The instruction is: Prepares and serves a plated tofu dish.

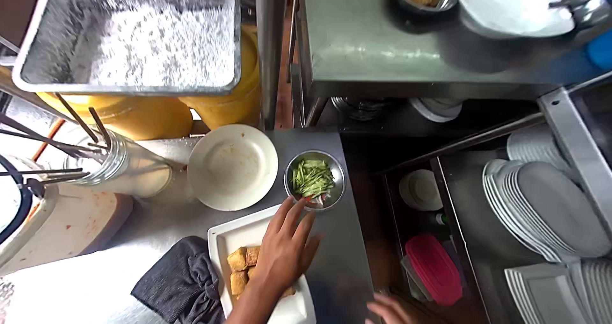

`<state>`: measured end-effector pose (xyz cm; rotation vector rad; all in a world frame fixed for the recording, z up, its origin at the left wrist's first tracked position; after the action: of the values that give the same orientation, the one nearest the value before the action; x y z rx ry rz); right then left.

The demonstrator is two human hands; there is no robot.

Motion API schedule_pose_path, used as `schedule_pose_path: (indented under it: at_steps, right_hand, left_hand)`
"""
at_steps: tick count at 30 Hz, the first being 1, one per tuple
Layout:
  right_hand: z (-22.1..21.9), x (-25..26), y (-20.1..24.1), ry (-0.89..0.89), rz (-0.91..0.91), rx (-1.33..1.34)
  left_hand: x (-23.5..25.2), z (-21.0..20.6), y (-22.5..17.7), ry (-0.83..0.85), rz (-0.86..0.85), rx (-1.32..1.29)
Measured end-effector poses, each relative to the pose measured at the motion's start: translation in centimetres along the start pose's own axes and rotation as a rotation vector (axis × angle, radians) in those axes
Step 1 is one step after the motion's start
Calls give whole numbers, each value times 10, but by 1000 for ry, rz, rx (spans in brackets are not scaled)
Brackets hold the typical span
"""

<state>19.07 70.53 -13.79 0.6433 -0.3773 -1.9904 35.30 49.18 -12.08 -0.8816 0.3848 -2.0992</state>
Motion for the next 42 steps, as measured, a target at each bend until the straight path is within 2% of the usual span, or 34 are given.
schedule_pose_path:
  at_steps: [3,4,6,9,11,13,15,18,19,21,23,24,25,27,28,30,32,34,36,38,42]
  right_hand:
    - [39,92,46,-271,229,14]
    - [40,129,60,-300,311,-8]
    - [20,198,82,-166,399,-89]
    - [-12,257,101,-10,498,-328]
    - [-6,267,109,10,515,-353]
    - [10,271,112,19,505,-277]
    - [10,276,113,123,488,-234]
    - [-21,279,116,184,551,-303]
    - [-27,280,118,223,524,-325]
    - [-28,288,117,326,396,-245]
    - [-14,297,106,392,206,-74]
    - [-6,297,100,431,98,9]
    - [2,295,95,467,-5,85]
    - [15,289,91,497,-122,154]
    - [19,287,91,476,-88,103]
    - [21,282,96,396,94,-91]
    - [5,271,102,333,303,-234]
    - [-17,263,107,346,381,-355]
    - [-19,269,109,319,342,-317]
    - [-4,277,101,308,195,-99]
    - [25,281,90,389,-63,280]
  left_hand:
    - [58,-71,20,391,0,146]
    - [67,-90,29,490,22,228]
    - [77,-113,42,597,55,309]
    - [91,-116,46,623,223,147]
    - [98,-105,50,610,387,-9]
    - [102,-94,52,656,446,-16]
    - [100,-88,47,651,359,97]
    - [81,-109,39,662,202,297]
    - [78,-115,41,644,209,296]
    - [82,-115,48,610,395,127]
    - [89,-110,52,664,601,-61]
    - [91,-106,51,712,641,-94]
    - [95,-99,49,735,628,-67]
    - [104,-83,42,654,471,84]
    - [106,-76,37,580,363,140]
    - [100,-74,27,474,205,175]
    - [82,-91,16,512,147,192]
    - [65,-115,10,518,115,230]
    - [69,-121,15,477,219,175]
    - [78,-108,25,468,408,28]
    - [89,-75,37,607,674,-145]
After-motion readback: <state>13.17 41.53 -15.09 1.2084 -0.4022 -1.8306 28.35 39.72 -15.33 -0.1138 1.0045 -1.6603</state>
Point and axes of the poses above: each hand's wrist, its own x-axis towards the middle knuckle, its own z-axis out of the back of the hand, y = z × x, the point moved 8 cm from there along x, towards the middle knuckle, and after that the axes turned 13 degrees about -y, right-handed, at the moved point
